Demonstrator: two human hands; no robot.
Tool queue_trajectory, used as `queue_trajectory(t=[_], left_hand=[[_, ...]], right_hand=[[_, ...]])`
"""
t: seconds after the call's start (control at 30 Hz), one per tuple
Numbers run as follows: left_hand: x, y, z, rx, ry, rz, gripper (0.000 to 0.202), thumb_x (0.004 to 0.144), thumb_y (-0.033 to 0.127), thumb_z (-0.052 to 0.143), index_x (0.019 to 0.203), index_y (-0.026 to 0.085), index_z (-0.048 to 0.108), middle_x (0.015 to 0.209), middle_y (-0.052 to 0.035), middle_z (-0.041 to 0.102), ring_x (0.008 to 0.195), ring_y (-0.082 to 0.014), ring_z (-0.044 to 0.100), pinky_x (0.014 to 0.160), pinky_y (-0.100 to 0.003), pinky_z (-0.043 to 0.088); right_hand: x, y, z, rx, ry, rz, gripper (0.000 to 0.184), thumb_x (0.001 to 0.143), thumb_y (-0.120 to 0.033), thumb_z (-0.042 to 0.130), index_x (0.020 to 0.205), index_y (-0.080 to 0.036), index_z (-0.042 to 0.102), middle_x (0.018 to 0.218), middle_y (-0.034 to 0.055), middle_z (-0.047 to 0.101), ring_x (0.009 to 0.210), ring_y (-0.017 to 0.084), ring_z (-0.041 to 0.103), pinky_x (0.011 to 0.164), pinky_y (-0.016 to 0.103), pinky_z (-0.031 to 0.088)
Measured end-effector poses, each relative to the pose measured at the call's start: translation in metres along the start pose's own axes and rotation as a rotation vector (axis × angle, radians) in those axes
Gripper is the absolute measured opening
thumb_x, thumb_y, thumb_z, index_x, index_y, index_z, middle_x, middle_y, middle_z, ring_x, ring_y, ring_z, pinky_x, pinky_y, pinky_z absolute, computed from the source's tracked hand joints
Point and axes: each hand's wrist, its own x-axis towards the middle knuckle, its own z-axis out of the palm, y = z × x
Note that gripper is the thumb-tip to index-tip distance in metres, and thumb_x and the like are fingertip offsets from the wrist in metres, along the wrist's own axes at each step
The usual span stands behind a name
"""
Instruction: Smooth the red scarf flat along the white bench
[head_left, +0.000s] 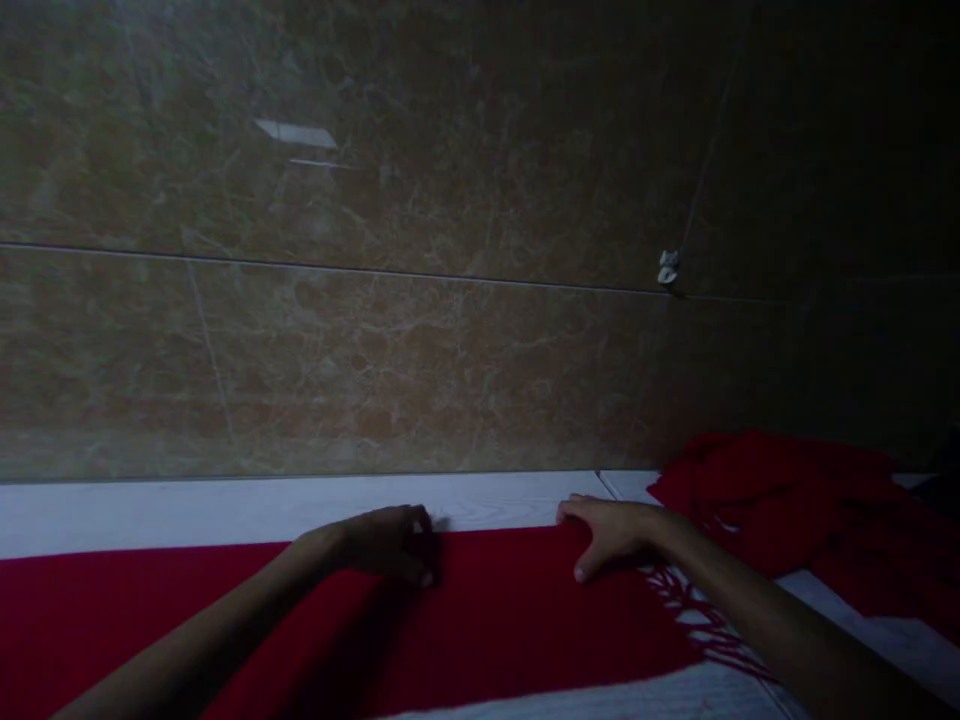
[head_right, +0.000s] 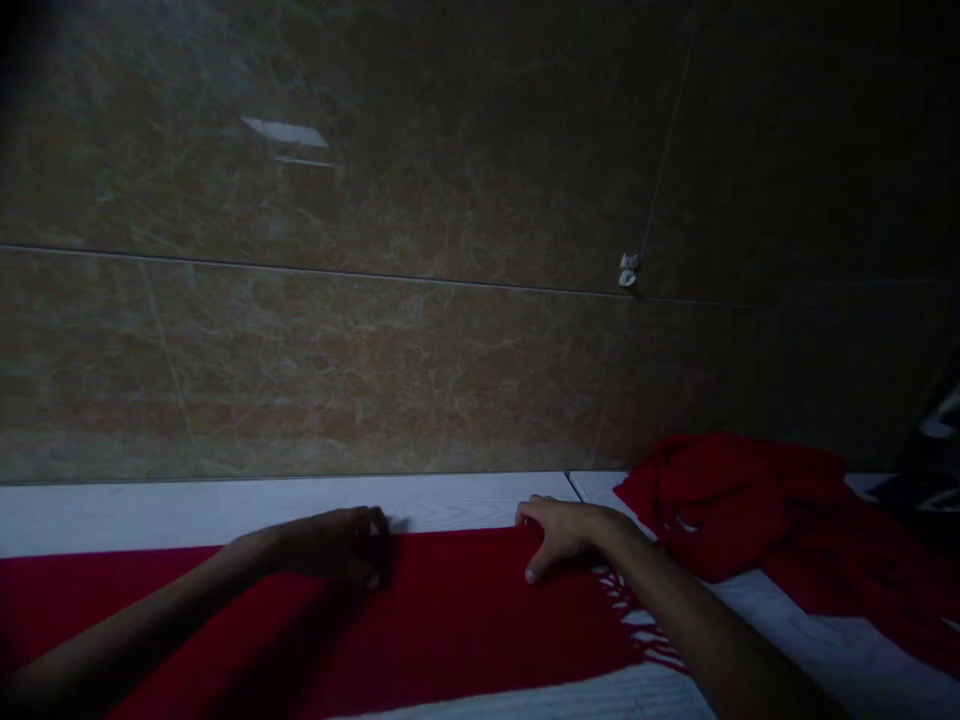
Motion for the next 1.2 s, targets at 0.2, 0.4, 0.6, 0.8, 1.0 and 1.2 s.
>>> queue_trajectory(t=[0.2,0.4,0.6,0.8,1.0,1.2], left_hand=[[0.033,0.057,0.027,-0.016,-0.012,0.121,0.088,0.062,0.044,0.085,0.14,0.018,0.052,0.141,-0.0161,0.061,0.126,-0.0355,0.059,0.103,-0.041,0.048],[0.037,0.081,0.033,0.107,-0.022,0.112,0.08,0.063,0.04,0.084,0.134,0.017,0.057,0.137,-0.0164,0.063,0.123,-0.0358,0.061,0.104,-0.044,0.05],[0.019,0.086,0.051,0.233,0.183,0.146,0.064,0.077,0.034,0.076,0.134,0.016,0.053,0.135,-0.0165,0.061,0.12,-0.0331,0.063,0.103,-0.042,0.05],[-0.005,0.088,0.091,0.405,0.372,0.237,0.017,0.095,0.019,0.054,0.11,0.018,0.06,0.107,-0.0095,0.068,0.098,-0.0283,0.067,0.09,-0.045,0.054],[-0.013,0.07,0.117,0.418,0.398,0.368,0.022,0.094,0.023,0.064,0.115,0.024,0.059,0.107,-0.0046,0.069,0.095,-0.0244,0.068,0.085,-0.039,0.057],[-0.025,0.065,0.115,0.505,0.459,0.409,0.019,0.089,0.023,0.069,0.106,0.024,0.06,0.096,-0.0015,0.071,0.084,-0.0235,0.071,0.076,-0.036,0.058]], right_hand=[[-0.005,-0.009,-0.001,0.001,-0.002,0.006,0.064,0.05,-0.024,0.087,0.111,-0.025,0.069,0.11,0.0009,0.066,0.096,0.024,0.062,0.08,0.029,0.045],[-0.012,0.008,-0.003,-0.033,-0.05,0.042,0.061,0.054,-0.025,0.087,0.111,-0.024,0.065,0.106,0.0,0.068,0.089,0.022,0.063,0.068,0.026,0.044],[-0.023,0.02,0.001,-0.12,-0.034,0.057,0.04,0.062,-0.027,0.085,0.097,-0.02,0.067,0.098,0.002,0.069,0.088,0.023,0.064,0.064,0.026,0.041],[-0.065,0.01,0.022,-0.221,0.074,0.008,0.018,0.079,-0.02,0.07,0.097,-0.019,0.066,0.105,0.0085,0.068,0.099,0.026,0.063,0.081,0.031,0.043],[-0.095,0.023,0.066,-0.394,0.247,-0.119,0.042,0.069,0.003,0.052,0.1,-0.021,0.065,0.099,0.0042,0.071,0.098,0.023,0.064,0.101,0.038,0.043],[-0.097,0.046,0.102,-0.544,0.478,-0.177,0.06,0.064,0.012,0.039,0.108,-0.021,0.063,0.099,0.0041,0.071,0.094,0.022,0.067,0.101,0.043,0.047]])
